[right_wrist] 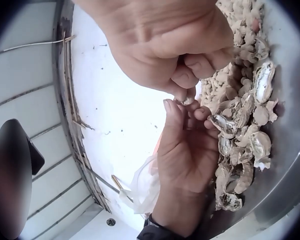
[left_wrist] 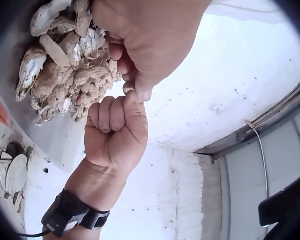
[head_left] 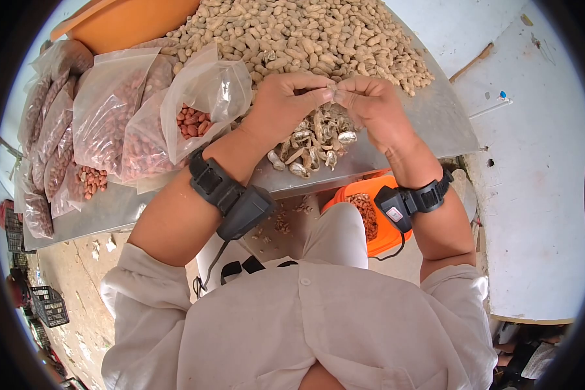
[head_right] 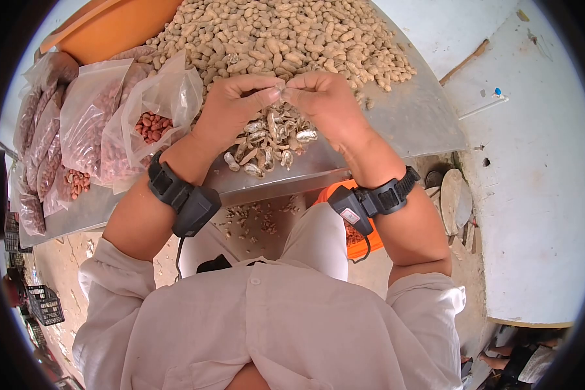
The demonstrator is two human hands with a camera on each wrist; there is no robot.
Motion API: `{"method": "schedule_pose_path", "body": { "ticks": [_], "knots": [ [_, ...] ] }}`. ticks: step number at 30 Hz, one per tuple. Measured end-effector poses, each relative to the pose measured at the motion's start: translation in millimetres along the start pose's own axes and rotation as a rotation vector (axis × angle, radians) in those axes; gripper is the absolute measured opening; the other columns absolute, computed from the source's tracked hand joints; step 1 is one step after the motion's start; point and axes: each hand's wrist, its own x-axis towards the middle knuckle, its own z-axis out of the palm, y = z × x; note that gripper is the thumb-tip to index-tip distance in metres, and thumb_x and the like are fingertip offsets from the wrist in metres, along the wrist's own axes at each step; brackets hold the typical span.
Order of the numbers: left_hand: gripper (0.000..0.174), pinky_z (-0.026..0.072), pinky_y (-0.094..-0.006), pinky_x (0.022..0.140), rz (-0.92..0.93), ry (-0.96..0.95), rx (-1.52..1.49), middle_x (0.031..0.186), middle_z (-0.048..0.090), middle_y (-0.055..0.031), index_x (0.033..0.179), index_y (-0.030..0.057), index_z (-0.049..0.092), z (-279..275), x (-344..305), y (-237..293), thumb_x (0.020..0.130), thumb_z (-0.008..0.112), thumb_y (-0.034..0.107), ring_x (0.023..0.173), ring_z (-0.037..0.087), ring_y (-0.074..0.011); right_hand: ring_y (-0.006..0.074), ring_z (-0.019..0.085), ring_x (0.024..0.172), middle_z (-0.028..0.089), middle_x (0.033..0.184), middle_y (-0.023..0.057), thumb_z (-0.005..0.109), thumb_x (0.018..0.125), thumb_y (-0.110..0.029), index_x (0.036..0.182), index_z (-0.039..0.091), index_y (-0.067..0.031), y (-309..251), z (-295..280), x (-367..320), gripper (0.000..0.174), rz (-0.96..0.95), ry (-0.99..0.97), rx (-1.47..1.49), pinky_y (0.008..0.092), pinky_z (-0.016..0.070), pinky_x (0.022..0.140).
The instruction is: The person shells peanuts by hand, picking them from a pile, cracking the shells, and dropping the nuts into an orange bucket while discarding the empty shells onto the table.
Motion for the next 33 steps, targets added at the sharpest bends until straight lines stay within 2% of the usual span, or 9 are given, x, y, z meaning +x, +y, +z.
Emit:
{"method": "schedule_pose_path", "body": {
  "ticks": [3, 9, 12, 15, 18, 21, 25, 28, 33],
  "knots": [
    [0.022, 0.0469, -0.0215, 0.074, -0.013, 0.012, -0.022, 0.092, 0.066, -0.0039, 0.1, -0.0025, 0.066, -0.3, -0.4, 1.6, 0.082, 0.067, 0.011, 0.081, 0.057, -0.0073, 0.005, 0.045, 0.058, 0.057, 0.069, -0.0009, 0.062, 0.081, -0.006, 0.082, 0.064, 0.0031, -2.5, 7.7, -0.7, 0.009, -0.061, 0.075, -0.229, 0.0206, 0.0358, 0.05],
    [0.023, 0.0472, -0.0216, 0.073, 0.029, 0.014, -0.035, 0.09, 0.066, -0.0043, 0.101, -0.0032, 0.066, -2.1, 1.9, -7.2, 0.083, 0.066, 0.011, 0.08, 0.057, -0.0078, 0.005, 0.044, 0.055, 0.055, 0.065, -0.0014, 0.062, 0.082, -0.006, 0.081, 0.064, 0.0028, -7.0, 8.5, -1.7, 0.009, 0.027, 0.04, -0.027, 0.0199, 0.0338, 0.048],
    [0.023, 0.0473, -0.022, 0.07, 0.004, -0.021, -0.125, 0.087, 0.065, -0.0039, 0.101, -0.0035, 0.065, -3.0, 2.7, -8.5, 0.084, 0.065, 0.012, 0.076, 0.056, -0.0082, 0.0043, 0.041, 0.051, 0.053, 0.062, -0.0017, 0.062, 0.082, -0.006, 0.082, 0.064, 0.0023, -4.3, 1.5, 0.6, 0.009, 0.087, -0.019, 0.072, 0.0194, 0.0298, 0.045],
    [0.023, 0.0467, -0.022, 0.066, -0.038, -0.029, -0.134, 0.084, 0.064, -0.0033, 0.101, -0.0034, 0.065, -3.4, 4.2, -9.8, 0.085, 0.064, 0.013, 0.072, 0.054, -0.008, 0.0038, 0.038, 0.048, 0.051, 0.06, -0.0026, 0.061, 0.083, -0.007, 0.085, 0.063, 0.0017, -0.6, 0.2, 1.7, 0.009, 0.101, 0.012, 0.092, 0.0193, 0.0259, 0.042],
    [0.024, 0.0457, -0.0215, 0.064, -0.056, -0.005, -0.108, 0.082, 0.063, -0.0026, 0.101, -0.0034, 0.065, -3.0, 5.6, -11.5, 0.085, 0.064, 0.014, 0.07, 0.052, -0.0071, 0.0041, 0.036, 0.047, 0.049, 0.059, -0.0026, 0.06, 0.084, -0.008, 0.087, 0.063, 0.0014, 1.0, 0.7, 3.3, 0.01, 0.132, -0.025, 0.18, 0.0192, 0.0245, 0.041],
    [0.023, 0.0449, -0.0207, 0.063, -0.066, 0.015, -0.125, 0.082, 0.062, -0.002, 0.101, -0.0026, 0.066, -1.8, 5.2, -9.7, 0.086, 0.064, 0.015, 0.07, 0.051, -0.0066, 0.0046, 0.036, 0.046, 0.049, 0.061, -0.0019, 0.058, 0.086, -0.008, 0.087, 0.062, 0.0015, 9.6, 5.9, 4.9, 0.011, 0.121, 0.018, 0.277, 0.0192, 0.0245, 0.041],
    [0.022, 0.0437, -0.0199, 0.063, -0.082, 0.058, -0.089, 0.081, 0.062, -0.0005, 0.101, -0.0008, 0.066, 0.3, 1.4, 0.4, 0.086, 0.063, 0.015, 0.07, 0.051, -0.0052, 0.0052, 0.036, 0.046, 0.052, 0.064, 0.0011, 0.056, 0.088, -0.008, 0.088, 0.061, 0.0023, 6.1, 10.6, 3.3, 0.012, 0.127, 0.031, 0.248, 0.0196, 0.0249, 0.04],
    [0.02, 0.0434, -0.0191, 0.063, 0.067, 0.098, 0.012, 0.081, 0.063, 0.0002, 0.101, 0.0001, 0.066, 1.0, 3.0, -5.1, 0.085, 0.064, 0.013, 0.072, 0.052, -0.0042, 0.0056, 0.036, 0.047, 0.055, 0.068, 0.0034, 0.054, 0.088, -0.008, 0.089, 0.06, 0.0025, 10.6, 8.9, 5.4, 0.012, 0.138, 0.021, 0.338, 0.0199, 0.0253, 0.04],
    [0.018, 0.0443, -0.0185, 0.064, 0.099, 0.098, 0.097, 0.085, 0.065, -0.0011, 0.099, -0.0005, 0.066, -0.7, 2.4, -4.2, 0.084, 0.064, 0.01, 0.073, 0.054, -0.0042, 0.0064, 0.036, 0.047, 0.055, 0.07, 0.0043, 0.054, 0.089, -0.008, 0.088, 0.059, 0.0012, 10.6, 21.5, 3.3, 0.011, 0.15, 0.113, 0.564, 0.0204, 0.0264, 0.04]
  ]
}}
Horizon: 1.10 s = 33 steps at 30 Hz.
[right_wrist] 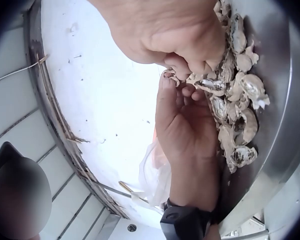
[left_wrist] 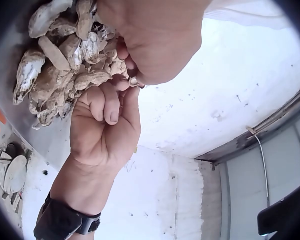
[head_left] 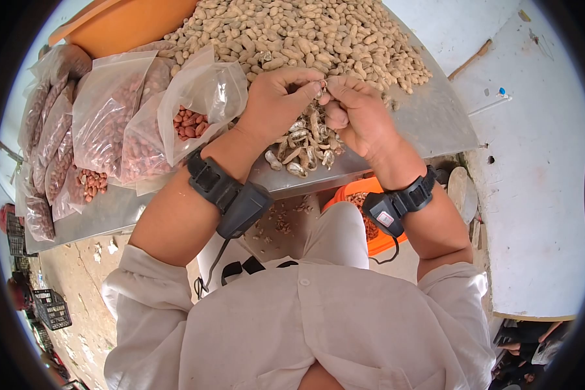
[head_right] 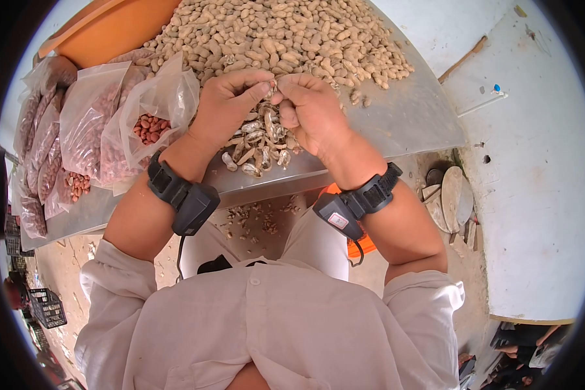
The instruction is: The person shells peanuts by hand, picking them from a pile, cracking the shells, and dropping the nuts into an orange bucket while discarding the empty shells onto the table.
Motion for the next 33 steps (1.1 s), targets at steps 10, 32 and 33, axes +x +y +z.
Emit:
{"method": "schedule_pose_path", "body": {
  "ticks": [10, 32, 33],
  "knots": [
    [0.02, 0.0455, -0.0184, 0.065, 0.132, -0.024, 0.095, 0.083, 0.066, -0.0009, 0.103, -0.0002, 0.064, 2.2, -1.0, -2.8, 0.085, 0.062, 0.006, 0.073, 0.056, -0.0041, 0.0078, 0.038, 0.05, 0.053, 0.074, 0.0038, 0.051, 0.091, -0.01, 0.086, 0.056, -0.0011, 12.1, -0.8, 2.5, 0.012, -0.042, -0.071, 0.233, 0.0214, 0.0298, 0.045],
    [0.018, 0.0478, -0.0317, 0.076, 0.281, -0.039, 0.404, 0.094, 0.066, -0.0119, 0.097, 0.0005, 0.065, 3.9, -1.1, -5.6, 0.084, 0.06, 0.011, 0.087, 0.061, -0.0213, 0.0122, 0.044, 0.056, 0.048, 0.066, 0.0022, 0.052, 0.09, -0.013, 0.09, 0.057, 0.0018, -28.3, 14.2, 10.7, 0.015, -0.136, 0.254, 0.308, 0.0223, 0.0369, 0.05],
    [0.019, 0.0477, -0.0323, 0.077, 0.297, -0.046, 0.455, 0.092, 0.066, -0.0119, 0.098, 0.0011, 0.064, 3.4, -1.1, -2.8, 0.083, 0.06, 0.011, 0.087, 0.061, -0.0224, 0.0128, 0.045, 0.058, 0.049, 0.067, 0.003, 0.052, 0.089, -0.013, 0.089, 0.057, 0.0012, -29.3, 26.9, 14.1, 0.015, -0.132, 0.244, 0.318, 0.0232, 0.0381, 0.052]
  ]
}}
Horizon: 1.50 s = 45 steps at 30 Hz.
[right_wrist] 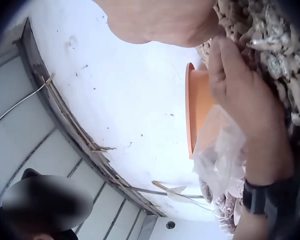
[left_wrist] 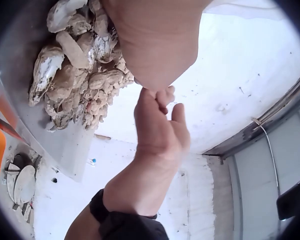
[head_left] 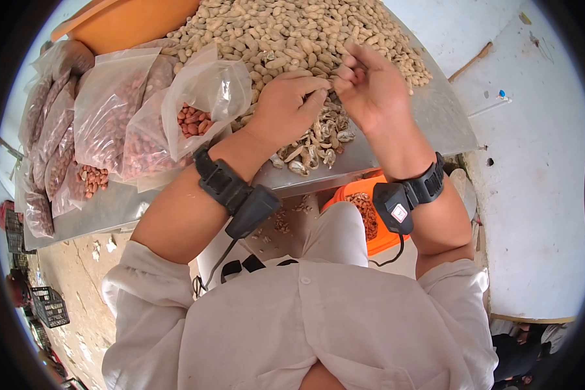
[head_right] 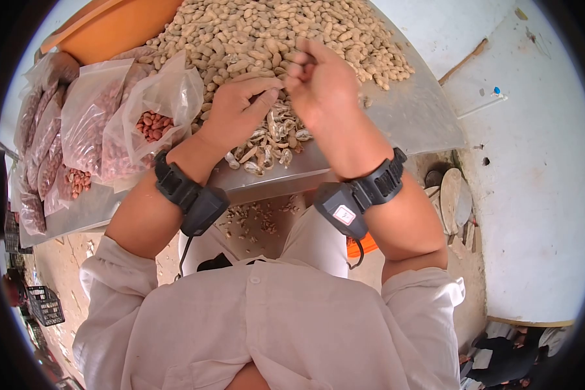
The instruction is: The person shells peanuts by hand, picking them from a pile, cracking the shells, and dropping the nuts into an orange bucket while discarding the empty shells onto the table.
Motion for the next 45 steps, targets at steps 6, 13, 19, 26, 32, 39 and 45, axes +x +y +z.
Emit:
{"method": "schedule_pose_path", "body": {
  "ticks": [6, 13, 19, 26, 32, 39, 45],
  "knots": [
    [0.033, 0.0447, -0.0345, 0.086, 0.187, 0.072, 0.216, 0.107, 0.06, -0.0112, 0.112, 0.0079, 0.057, 13.2, -7.0, -37.0, 0.083, 0.06, 0.022, 0.1, 0.055, -0.0249, 0.0201, 0.053, 0.079, 0.058, 0.091, 0.013, 0.05, 0.089, -0.009, 0.098, 0.055, 0.0032, 50.5, 79.3, -25.4, 0.016, 0.012, -0.217, -0.142, 0.0285, 0.0439, 0.069],
    [0.037, 0.0463, -0.0373, 0.083, 0.336, 0.194, 0.215, 0.104, 0.061, -0.0148, 0.114, 0.0041, 0.054, 12.9, -5.6, -31.7, 0.081, 0.059, 0.021, 0.096, 0.058, -0.0298, 0.0168, 0.054, 0.079, 0.058, 0.086, 0.0065, 0.052, 0.086, -0.025, 0.098, 0.058, -0.0005, 77.2, 90.4, -24.0, 0.028, -0.134, -0.312, -0.341, 0.0309, 0.0429, 0.072],
    [0.033, 0.0473, -0.0386, 0.079, 0.102, 0.091, 0.037, 0.097, 0.062, -0.0161, 0.108, 0.0028, 0.058, 9.9, -1.5, -19.3, 0.08, 0.059, 0.02, 0.09, 0.059, -0.0328, 0.0211, 0.056, 0.094, 0.06, 0.096, 0.0078, 0.049, 0.092, -0.024, 0.098, 0.055, -0.0034, 19.8, 64.4, -22.7, 0.022, 0.138, -0.402, -0.019, 0.0338, 0.0439, 0.089],
    [0.015, 0.0454, -0.028, 0.065, 0.038, 0.06, -0.029, 0.08, 0.062, -0.0077, 0.094, 0.0027, 0.066, 4.2, -3.0, -9.3, 0.082, 0.061, 0.011, 0.071, 0.055, -0.0175, 0.0181, 0.058, 0.08, 0.06, 0.088, 0.0082, 0.053, 0.082, -0.008, 0.097, 0.059, 0.0015, -41.3, -3.4, 10.9, 0.019, -0.36, -0.349, -0.651, 0.0281, 0.046, 0.073],
    [0.018, 0.0453, -0.0266, 0.065, -0.015, 0.049, -0.002, 0.081, 0.061, -0.0059, 0.098, 0.0033, 0.066, 0.9, -1.5, -2.8, 0.082, 0.06, 0.008, 0.07, 0.053, -0.0154, 0.0205, 0.062, 0.07, 0.064, 0.072, 0.0082, 0.058, 0.077, -0.016, 0.08, 0.066, -0.0017, -75.1, -50.2, 36.2, 0.017, -0.364, -0.324, -1.648, 0.032, 0.0467, 0.065],
    [0.018, 0.045, -0.0252, 0.065, -0.008, 0.068, -0.043, 0.083, 0.061, -0.0058, 0.098, 0.0025, 0.066, -2.0, -1.6, 0.3, 0.082, 0.059, 0.004, 0.071, 0.053, -0.0147, 0.028, 0.062, 0.075, 0.064, 0.077, 0.0119, 0.062, 0.072, -0.014, 0.077, 0.068, -0.0075, -57.8, -64.7, 36.8, 0.01, -0.315, -0.44, -2.153, 0.0355, 0.0481, 0.068],
    [0.017, 0.045, -0.0263, 0.067, 0.024, 0.073, -0.038, 0.084, 0.062, -0.007, 0.097, 0.0022, 0.066, -0.3, -1.7, -1.7, 0.081, 0.059, 0.005, 0.073, 0.054, -0.0162, 0.0292, 0.061, 0.079, 0.064, 0.083, 0.0117, 0.063, 0.07, -0.01, 0.079, 0.067, -0.0074, -45.0, -69.2, 30.0, 0.01, -0.362, -0.429, -2.213, 0.0364, 0.0486, 0.07]
  ]
}}
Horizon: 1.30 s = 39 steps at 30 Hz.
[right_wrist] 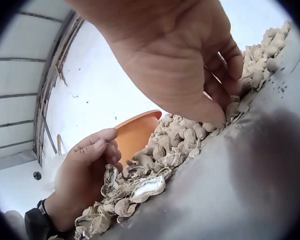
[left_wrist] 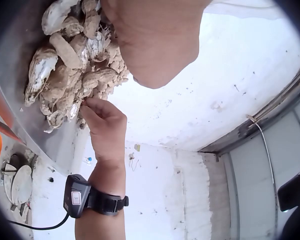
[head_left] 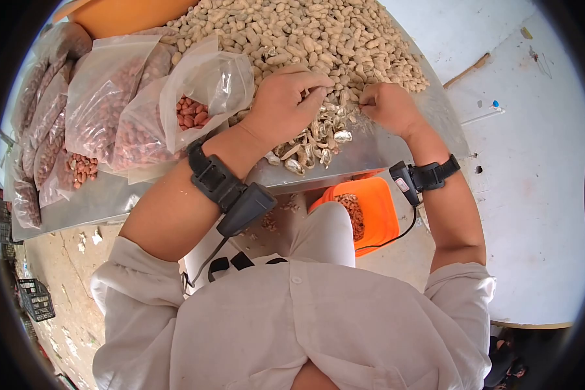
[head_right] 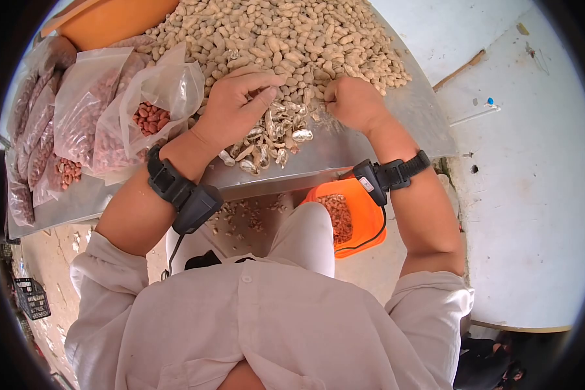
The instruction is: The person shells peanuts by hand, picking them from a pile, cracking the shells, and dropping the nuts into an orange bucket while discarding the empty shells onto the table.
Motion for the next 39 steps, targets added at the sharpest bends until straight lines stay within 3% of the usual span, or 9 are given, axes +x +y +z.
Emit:
{"method": "schedule_pose_path", "body": {
  "ticks": [7, 10, 13, 19, 25, 31, 32, 35, 39],
  "knots": [
    [0.017, 0.0454, -0.0268, 0.067, -0.008, 0.0, -0.005, 0.085, 0.062, -0.0075, 0.097, 0.002, 0.065, 0.3, -0.2, -0.7, 0.081, 0.059, 0.006, 0.076, 0.055, -0.0166, 0.0292, 0.061, 0.077, 0.063, 0.082, 0.0126, 0.061, 0.072, -0.008, 0.087, 0.065, -0.0063, 6.8, 13.4, 4.7, 0.015, -0.079, 0.071, -0.078, 0.0364, 0.0485, 0.07],
    [0.017, 0.0457, -0.0264, 0.068, -0.008, 0.015, -0.029, 0.086, 0.062, -0.0074, 0.097, 0.0025, 0.065, 0.8, -0.5, -3.4, 0.082, 0.059, 0.006, 0.076, 0.055, -0.0165, 0.0209, 0.06, 0.073, 0.064, 0.082, 0.0092, 0.059, 0.079, -0.006, 0.091, 0.063, -0.004, 4.1, 1.3, 0.4, 0.013, -0.065, 0.143, 0.339, 0.0306, 0.0487, 0.068],
    [0.016, 0.0461, -0.0262, 0.068, -0.02, -0.003, -0.02, 0.087, 0.062, -0.0075, 0.096, 0.0032, 0.066, 1.7, -1.0, -4.0, 0.082, 0.059, 0.007, 0.076, 0.056, -0.0165, 0.012, 0.058, 0.073, 0.063, 0.086, 0.0049, 0.055, 0.086, -0.005, 0.099, 0.062, -0.0009, -6.6, -13.0, -5.1, 0.015, -0.019, -0.048, 1.13, 0.0243, 0.048, 0.067],
    [0.014, 0.0474, -0.0276, 0.064, 0.011, -0.005, -0.009, 0.086, 0.062, -0.0078, 0.094, 0.0035, 0.066, 3.1, -1.6, -5.9, 0.082, 0.06, 0.009, 0.074, 0.058, -0.0176, 0.009, 0.058, 0.073, 0.063, 0.092, 0.0034, 0.053, 0.089, -0.005, 0.109, 0.059, 0.0006, -27.1, -19.1, -5.5, 0.021, -0.119, -0.116, 1.465, 0.0188, 0.048, 0.066],
    [0.014, 0.048, -0.0295, 0.063, -0.008, -0.012, 0.007, 0.084, 0.062, -0.0098, 0.092, 0.0041, 0.066, 1.8, -1.1, -1.6, 0.081, 0.06, 0.009, 0.073, 0.059, -0.0209, 0.0077, 0.057, 0.069, 0.062, 0.086, 0.0022, 0.056, 0.088, -0.007, 0.104, 0.062, -0.0029, -32.3, -19.7, -0.7, 0.018, -0.196, -0.196, 1.467, 0.0174, 0.0458, 0.06],
    [0.017, 0.0478, -0.0393, 0.076, 0.027, 0.005, 0.119, 0.084, 0.062, -0.0137, 0.089, 0.0073, 0.067, 5.1, -3.6, -5.0, 0.078, 0.057, 0.015, 0.085, 0.059, -0.032, 0.0073, 0.054, 0.063, 0.062, 0.072, 0.0023, 0.06, 0.083, -0.01, 0.106, 0.061, -0.0011, -82.9, -46.9, -0.7, 0.024, -0.267, -0.138, 0.945, 0.0198, 0.0434, 0.058],
    [0.02, 0.0484, -0.04, 0.077, -0.105, -0.12, 0.158, 0.09, 0.063, -0.0144, 0.094, 0.0066, 0.065, 2.5, -3.1, -3.3, 0.077, 0.058, 0.015, 0.088, 0.059, -0.0336, 0.0074, 0.055, 0.065, 0.062, 0.077, 0.0025, 0.059, 0.083, -0.01, 0.107, 0.06, -0.0002, -93.5, -47.5, 2.9, 0.026, -0.339, -0.129, 0.879, 0.0197, 0.0442, 0.06],
    [0.023, 0.0486, -0.0409, 0.076, 0.148, 0.156, 0.04, 0.091, 0.063, -0.0155, 0.097, 0.0054, 0.064, 18.6, -6.2, -23.2, 0.077, 0.058, 0.015, 0.089, 0.058, -0.0343, 0.0083, 0.057, 0.073, 0.062, 0.087, 0.0033, 0.058, 0.084, -0.01, 0.112, 0.057, 0.001, -127.5, -46.7, 12.5, 0.03, -0.469, -0.091, 0.816, 0.0203, 0.0463, 0.066],
    [0.021, 0.0481, -0.0399, 0.077, 0.131, 0.21, 0.047, 0.087, 0.064, -0.0142, 0.095, 0.0054, 0.064, 21.6, -3.0, -28.3, 0.077, 0.059, 0.014, 0.089, 0.059, -0.0326, 0.0088, 0.058, 0.079, 0.063, 0.089, 0.004, 0.058, 0.084, -0.01, 0.115, 0.057, -0.0012, -148.5, -44.8, 12.1, 0.032, -0.493, 0.042, 1.017, 0.0219, 0.047, 0.071]
  ]
}}
